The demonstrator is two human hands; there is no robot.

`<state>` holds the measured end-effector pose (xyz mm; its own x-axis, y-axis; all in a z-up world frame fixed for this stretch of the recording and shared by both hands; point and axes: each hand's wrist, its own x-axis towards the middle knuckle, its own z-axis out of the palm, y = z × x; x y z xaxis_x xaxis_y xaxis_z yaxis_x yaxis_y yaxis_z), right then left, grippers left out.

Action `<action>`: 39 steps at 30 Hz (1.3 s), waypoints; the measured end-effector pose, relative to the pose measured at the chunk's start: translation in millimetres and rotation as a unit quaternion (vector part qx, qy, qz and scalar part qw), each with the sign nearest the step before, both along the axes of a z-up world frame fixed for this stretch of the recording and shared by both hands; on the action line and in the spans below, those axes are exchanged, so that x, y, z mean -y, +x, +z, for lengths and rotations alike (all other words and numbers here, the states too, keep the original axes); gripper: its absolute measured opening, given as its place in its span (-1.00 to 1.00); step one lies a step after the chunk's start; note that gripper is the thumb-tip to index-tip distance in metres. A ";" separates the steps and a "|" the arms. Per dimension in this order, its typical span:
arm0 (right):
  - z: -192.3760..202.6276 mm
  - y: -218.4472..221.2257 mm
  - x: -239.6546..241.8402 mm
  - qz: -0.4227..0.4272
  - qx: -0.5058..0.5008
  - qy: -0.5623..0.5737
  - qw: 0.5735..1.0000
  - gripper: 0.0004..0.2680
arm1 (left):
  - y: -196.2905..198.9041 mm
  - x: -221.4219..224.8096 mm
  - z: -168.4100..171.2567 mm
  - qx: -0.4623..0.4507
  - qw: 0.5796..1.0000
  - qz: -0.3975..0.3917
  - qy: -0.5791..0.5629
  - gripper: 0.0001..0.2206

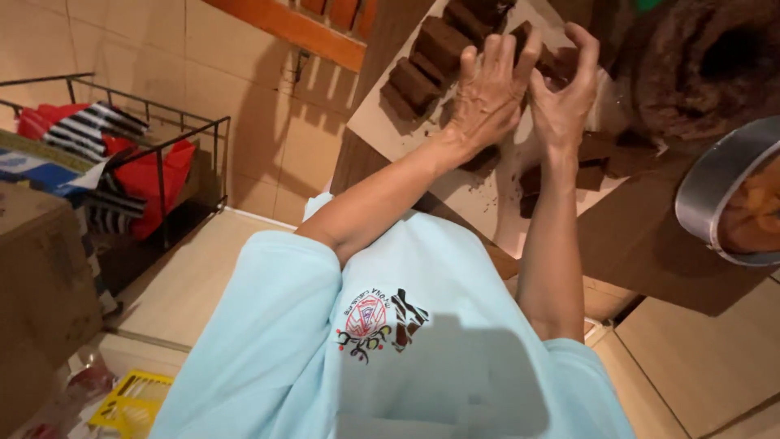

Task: Cutting a large brownie into squares and arranging them on parchment paper

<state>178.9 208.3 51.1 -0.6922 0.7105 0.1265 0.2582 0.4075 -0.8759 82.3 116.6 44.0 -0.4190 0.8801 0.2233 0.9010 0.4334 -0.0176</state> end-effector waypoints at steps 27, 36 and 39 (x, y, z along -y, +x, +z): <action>-22.6 -55.0 203.7 -0.141 0.058 -0.157 0.976 -0.39 | -68.3 213.6 -37.5 0.191 0.970 -0.061 0.140 -0.16; -17.6 -61.0 200.2 -0.167 0.051 -0.121 0.977 -0.37 | -71.0 209.5 -54.0 0.268 0.933 -0.085 0.223 -0.17; -11.3 -61.2 196.5 -0.169 0.052 -0.112 0.978 -0.37 | -69.1 206.5 -58.8 0.271 0.930 -0.080 0.234 -0.18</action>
